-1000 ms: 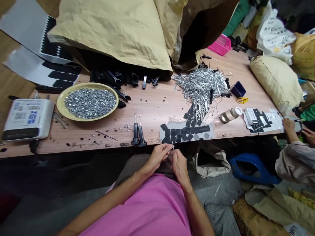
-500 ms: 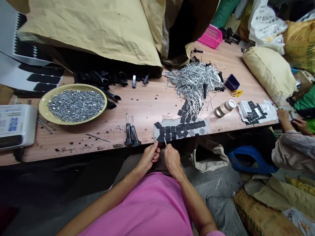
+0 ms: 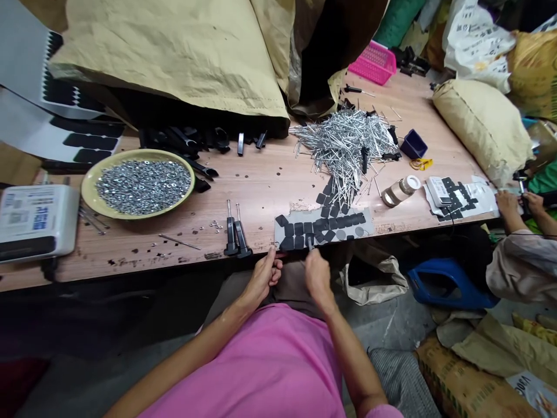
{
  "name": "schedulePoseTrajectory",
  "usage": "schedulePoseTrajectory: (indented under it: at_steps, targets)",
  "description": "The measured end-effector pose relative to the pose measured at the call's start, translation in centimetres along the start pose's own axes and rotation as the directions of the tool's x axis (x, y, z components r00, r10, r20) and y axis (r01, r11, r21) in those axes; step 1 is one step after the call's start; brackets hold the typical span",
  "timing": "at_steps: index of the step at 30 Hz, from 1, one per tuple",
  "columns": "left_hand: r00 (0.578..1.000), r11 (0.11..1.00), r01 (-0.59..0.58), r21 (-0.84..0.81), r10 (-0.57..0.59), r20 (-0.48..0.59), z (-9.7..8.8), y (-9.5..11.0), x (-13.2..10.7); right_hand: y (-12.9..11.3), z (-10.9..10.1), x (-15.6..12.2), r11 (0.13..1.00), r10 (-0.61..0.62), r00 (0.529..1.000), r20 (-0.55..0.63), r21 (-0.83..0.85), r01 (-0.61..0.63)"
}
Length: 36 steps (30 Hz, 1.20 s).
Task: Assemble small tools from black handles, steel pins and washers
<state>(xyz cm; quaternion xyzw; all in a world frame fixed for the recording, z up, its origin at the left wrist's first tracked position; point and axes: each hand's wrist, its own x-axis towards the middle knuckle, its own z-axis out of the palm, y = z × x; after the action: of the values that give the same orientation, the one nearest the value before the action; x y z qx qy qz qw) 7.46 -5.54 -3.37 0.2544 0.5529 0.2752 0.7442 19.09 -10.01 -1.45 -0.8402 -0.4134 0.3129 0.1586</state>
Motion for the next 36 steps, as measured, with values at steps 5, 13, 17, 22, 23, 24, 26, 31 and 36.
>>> schedulePoseTrajectory:
  at_steps: [5, 13, 17, 22, 23, 24, 26, 31, 36]
  targets:
    - [1.0, 1.0, -0.004, 0.023, 0.004, -0.005, -0.1, 0.0, 0.1, -0.2, 0.1, -0.1, 0.996, -0.079, 0.993, 0.089, -0.037, 0.083]
    - [0.999, 1.0, 0.003, 0.027, -0.002, -0.034, 0.1, 0.2, 0.0, -1.2, 1.2, -0.5, 0.984, -0.112, 0.988, 0.104, -0.128, 0.125]
    - [1.0, 0.999, -0.001, 0.04, 0.002, -0.026, 0.2, 0.4, 0.0, -2.0, 1.6, -0.7, 0.99, -0.112, 0.989, 0.092, -0.074, 0.119]
    - [0.995, 0.96, -0.076, 0.268, 0.056, 0.084, -0.5, 0.9, -1.4, 0.3, -0.5, -1.4, 0.952, 0.005, 0.996, 0.094, 0.304, -0.033]
    - [0.984, 0.925, -0.163, 0.344, 0.127, 0.124, -0.9, 1.2, -1.8, 1.7, -1.3, -1.6, 0.915, 0.085, 0.994, 0.062, 0.391, -0.103]
    - [0.962, 0.869, -0.272, 0.414, 0.229, 0.15, -1.4, 1.6, -2.2, 3.4, -2.1, -1.6, 0.879, 0.181, 0.983, 0.03, 0.443, -0.176]
    - [0.877, 0.707, -0.453, 0.543, 0.463, 0.129, -2.5, 2.8, -2.6, 7.1, -3.8, -1.1, 0.828, 0.37, 0.929, 0.005, 0.453, -0.332]
    - [0.653, 0.377, -0.357, 0.855, 0.755, -0.06, -5.7, 6.2, -1.1, 12.7, -7.3, 0.9, 0.856, 0.512, 0.842, -0.171, 0.02, -0.516]
    - [0.627, 0.31, -0.183, 0.933, 0.768, -0.132, -6.7, 8.6, 1.9, 5.8, -6.3, 1.0, 0.996, 0.031, 0.966, -0.255, -0.079, -0.052]
